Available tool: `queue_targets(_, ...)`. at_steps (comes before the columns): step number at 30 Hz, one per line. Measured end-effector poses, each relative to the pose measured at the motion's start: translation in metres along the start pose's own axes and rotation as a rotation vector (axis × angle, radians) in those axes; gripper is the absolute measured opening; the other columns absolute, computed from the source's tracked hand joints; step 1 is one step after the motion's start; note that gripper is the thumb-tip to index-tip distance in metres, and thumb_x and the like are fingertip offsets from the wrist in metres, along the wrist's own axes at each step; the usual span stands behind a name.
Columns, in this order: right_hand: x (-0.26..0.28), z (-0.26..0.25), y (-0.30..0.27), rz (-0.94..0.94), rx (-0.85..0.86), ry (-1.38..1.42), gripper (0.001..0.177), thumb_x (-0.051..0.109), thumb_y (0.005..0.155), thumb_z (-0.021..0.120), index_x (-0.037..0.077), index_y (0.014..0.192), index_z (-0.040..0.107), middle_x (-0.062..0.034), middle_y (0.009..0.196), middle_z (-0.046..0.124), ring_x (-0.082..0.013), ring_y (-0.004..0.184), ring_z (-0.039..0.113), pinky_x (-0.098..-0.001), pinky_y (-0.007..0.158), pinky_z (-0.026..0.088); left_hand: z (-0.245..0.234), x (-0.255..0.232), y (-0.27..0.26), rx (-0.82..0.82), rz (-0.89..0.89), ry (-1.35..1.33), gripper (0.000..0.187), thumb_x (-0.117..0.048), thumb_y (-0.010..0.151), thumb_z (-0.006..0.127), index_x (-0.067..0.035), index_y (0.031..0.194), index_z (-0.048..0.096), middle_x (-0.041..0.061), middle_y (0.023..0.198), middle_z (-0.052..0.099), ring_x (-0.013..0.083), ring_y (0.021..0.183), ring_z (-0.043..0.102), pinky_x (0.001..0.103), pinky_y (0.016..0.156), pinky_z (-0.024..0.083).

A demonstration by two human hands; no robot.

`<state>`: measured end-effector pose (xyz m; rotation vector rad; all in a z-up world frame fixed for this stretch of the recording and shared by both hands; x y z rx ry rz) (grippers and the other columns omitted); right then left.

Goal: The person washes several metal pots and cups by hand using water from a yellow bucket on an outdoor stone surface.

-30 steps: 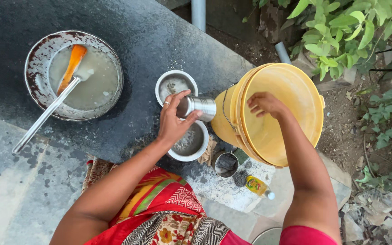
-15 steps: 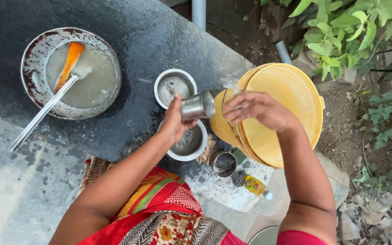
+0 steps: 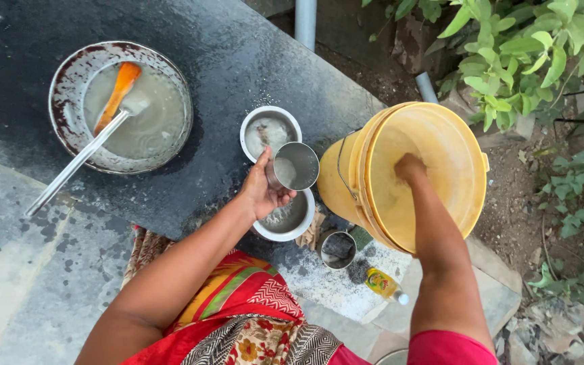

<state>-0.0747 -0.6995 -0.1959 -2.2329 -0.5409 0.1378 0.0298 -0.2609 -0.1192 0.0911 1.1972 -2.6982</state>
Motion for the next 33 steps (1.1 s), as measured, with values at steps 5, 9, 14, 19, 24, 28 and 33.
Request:
queue_targets(5,0.059,-0.005,-0.031,-0.283,0.446,0.990,0.022,0.012,0.100,0.051,-0.002,0.103,0.067,-0.0199,0.095,0.071,-0.0305,0.083,0.071,-0.0427,0.073,0.061,-0.019,-0.005,0.006,-0.037,-0.004,-0.043,0.076,-0.078,0.094,0.036,-0.010,0.107,0.068,0.007,0.081,0.070,0.0194,0.060,0.064,0.029,0.047,0.046)
queue_targets(9,0.155,-0.047,-0.190,-0.617,0.577,0.994,0.023,0.012,0.099,0.049,-0.002,0.102,0.067,-0.0210,0.094,0.073,-0.0323,0.084,0.074,-0.0441,0.076,0.063,-0.033,0.008,0.008,-0.161,-0.038,-0.015,0.074,-0.076,0.095,0.038,-0.009,0.112,0.066,0.009,0.083,0.067,0.0185,0.063,0.062,0.030,0.050,0.048)
queue_targets(14,0.255,-0.032,-0.357,-1.022,0.322,0.491,0.029,0.003,0.100,0.048,-0.003,0.120,0.068,-0.0138,0.117,0.073,-0.0240,0.108,0.072,-0.0378,0.097,0.059,0.021,0.032,0.018,-0.011,-0.090,0.066,0.075,-0.076,0.092,0.039,-0.009,0.120,0.056,0.013,0.093,0.059,0.0211,0.063,0.061,0.030,0.049,0.047)
queue_targets(19,0.246,-0.039,-0.408,-1.213,-0.057,0.419,0.033,-0.003,0.098,0.045,-0.004,0.122,0.068,-0.0116,0.126,0.070,-0.0182,0.110,0.068,-0.0330,0.099,0.056,-0.023,-0.010,0.012,-0.155,0.040,-0.085,0.075,-0.069,0.097,0.038,-0.005,0.131,0.059,0.015,0.097,0.066,0.0181,0.067,0.060,0.030,0.057,0.053)
queue_targets(24,0.213,0.008,-0.351,-0.990,0.016,0.749,0.024,0.007,0.107,0.051,-0.003,0.118,0.070,-0.0103,0.115,0.072,-0.0169,0.106,0.068,-0.0319,0.091,0.058,-0.036,-0.002,0.014,0.041,0.061,-0.015,0.078,-0.075,0.089,0.038,-0.008,0.118,0.066,0.011,0.082,0.066,0.0205,0.060,0.058,0.031,0.050,0.048)
queue_targets(28,0.198,0.050,-0.319,-0.892,0.033,0.955,0.024,0.011,0.105,0.050,0.000,0.118,0.067,-0.0096,0.114,0.073,-0.0173,0.103,0.070,-0.0318,0.086,0.058,-0.039,-0.019,0.013,0.036,0.104,-0.004,0.070,-0.075,0.088,0.048,-0.012,0.113,0.067,0.008,0.084,0.067,0.0194,0.062,0.060,0.029,0.049,0.045)
queue_targets(33,0.179,0.126,-0.277,-0.609,0.292,1.249,0.026,0.015,0.103,0.048,0.002,0.121,0.062,-0.0127,0.107,0.071,-0.0223,0.095,0.070,-0.0359,0.078,0.059,-0.036,-0.049,-0.021,0.012,0.276,0.159,0.055,-0.067,0.091,0.050,-0.020,0.114,0.067,0.002,0.083,0.069,0.0173,0.063,0.061,0.028,0.049,0.045)
Point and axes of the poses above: each hand's wrist, its own y-axis towards the middle knuckle, its own z-axis out of the palm, x = y × z, the point moved 9 cm from there along y, towards the middle knuckle
